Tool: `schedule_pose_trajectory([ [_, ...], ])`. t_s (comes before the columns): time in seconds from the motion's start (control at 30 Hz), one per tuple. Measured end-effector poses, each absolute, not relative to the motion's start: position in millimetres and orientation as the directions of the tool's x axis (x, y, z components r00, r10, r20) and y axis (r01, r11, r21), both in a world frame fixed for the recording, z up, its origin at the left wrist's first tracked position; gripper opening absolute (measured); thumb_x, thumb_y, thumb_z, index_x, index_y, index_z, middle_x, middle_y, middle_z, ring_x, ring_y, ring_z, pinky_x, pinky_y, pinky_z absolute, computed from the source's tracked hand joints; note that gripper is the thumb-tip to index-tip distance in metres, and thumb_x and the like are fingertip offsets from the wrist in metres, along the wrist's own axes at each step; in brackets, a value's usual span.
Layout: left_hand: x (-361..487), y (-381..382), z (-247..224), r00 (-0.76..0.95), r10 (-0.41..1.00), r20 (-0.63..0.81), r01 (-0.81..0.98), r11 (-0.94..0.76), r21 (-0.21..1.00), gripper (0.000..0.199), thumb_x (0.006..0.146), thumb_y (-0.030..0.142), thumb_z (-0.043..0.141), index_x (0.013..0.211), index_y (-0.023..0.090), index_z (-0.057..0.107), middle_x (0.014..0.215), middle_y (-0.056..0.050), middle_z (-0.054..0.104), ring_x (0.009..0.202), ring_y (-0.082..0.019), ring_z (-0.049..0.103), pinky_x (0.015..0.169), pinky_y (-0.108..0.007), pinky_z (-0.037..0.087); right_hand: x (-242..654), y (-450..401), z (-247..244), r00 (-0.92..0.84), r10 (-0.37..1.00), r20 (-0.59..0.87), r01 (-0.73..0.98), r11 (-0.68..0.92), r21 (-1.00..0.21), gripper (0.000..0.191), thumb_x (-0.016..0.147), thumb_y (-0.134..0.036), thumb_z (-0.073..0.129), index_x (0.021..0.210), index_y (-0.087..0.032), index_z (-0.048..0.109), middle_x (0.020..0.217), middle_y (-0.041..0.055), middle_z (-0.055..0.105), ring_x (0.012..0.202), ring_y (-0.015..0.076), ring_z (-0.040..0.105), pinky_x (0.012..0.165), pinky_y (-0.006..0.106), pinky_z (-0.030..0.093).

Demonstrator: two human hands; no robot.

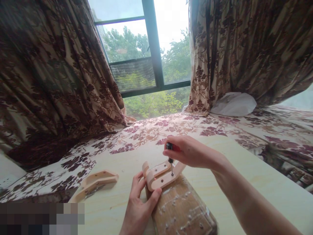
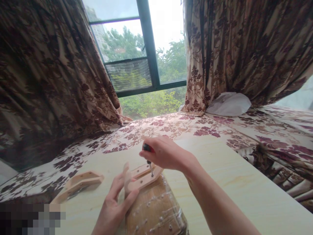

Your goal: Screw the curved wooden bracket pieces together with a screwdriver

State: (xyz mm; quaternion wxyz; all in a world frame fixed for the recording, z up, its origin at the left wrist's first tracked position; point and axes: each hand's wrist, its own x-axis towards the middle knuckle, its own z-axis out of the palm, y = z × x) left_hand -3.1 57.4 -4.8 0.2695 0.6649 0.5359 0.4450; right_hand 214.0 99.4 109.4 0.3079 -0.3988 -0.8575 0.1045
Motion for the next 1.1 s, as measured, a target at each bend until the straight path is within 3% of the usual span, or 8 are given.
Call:
schedule_pose_trajectory([
  [0.17,-2.5,57.8,-4.4,0.046,0.955,0.293,0.484,-0.278,0.830,0.041,0.075,0.053,0.062,0.109,0.030,0.063,0.138,-0.002,0.039,0.133,-0.024,0.033,0.111,-0.037,0.025,214.9,107.4,104.6,-0.402,0.795,0.454,0.692,0.589,-0.418,0.025,0.087,-0.033,0.054,0.069,-0.017,0.048,0.061,-0.0025,0.047,0.058,0.0094,0.038,0.054,0.024,0.025],
  [0.4,-3.3,58.9,-6.5,0.033,0.962,0.272,0.487,-0.253,0.836,0.041,0.074,0.055,0.061,0.107,0.030,0.064,0.137,-0.002,0.037,0.133,-0.023,0.033,0.111,-0.035,0.024,218.1,93.8,113.7,-0.554,0.727,0.405,0.555,0.686,-0.471,0.010,0.086,-0.025,0.054,0.089,-0.018,0.060,0.070,-0.0028,0.056,0.062,0.0088,0.046,0.058,0.022,0.032],
  [0.7,-4.9,57.4,-6.8,0.053,0.961,0.273,0.500,-0.262,0.825,0.040,0.076,0.054,0.060,0.109,0.031,0.062,0.139,0.000,0.036,0.132,-0.021,0.033,0.111,-0.033,0.025,214.9,101.5,107.5,-0.436,0.789,0.433,0.660,0.607,-0.442,0.021,0.087,-0.032,0.054,0.073,-0.016,0.053,0.063,-0.0020,0.052,0.058,0.0093,0.041,0.054,0.024,0.028],
  [0.93,-5.0,57.7,-8.8,0.037,0.962,0.270,0.503,-0.252,0.827,0.039,0.075,0.055,0.061,0.104,0.029,0.064,0.137,-0.002,0.037,0.130,-0.022,0.036,0.109,-0.034,0.028,213.7,88.9,115.8,-0.594,0.712,0.373,0.514,0.693,-0.505,0.010,0.084,-0.025,0.056,0.084,-0.017,0.063,0.067,-0.0022,0.056,0.061,0.0088,0.046,0.057,0.021,0.033],
  [1.1,-5.3,56.6,-8.7,0.040,0.958,0.283,0.508,-0.264,0.820,0.037,0.076,0.053,0.061,0.105,0.030,0.063,0.138,-0.001,0.037,0.131,-0.022,0.035,0.110,-0.035,0.026,209.4,101.0,107.4,-0.494,0.750,0.439,0.575,0.661,-0.482,0.020,0.086,-0.030,0.055,0.074,-0.015,0.058,0.063,-0.0021,0.051,0.058,0.0089,0.041,0.054,0.023,0.028],
])
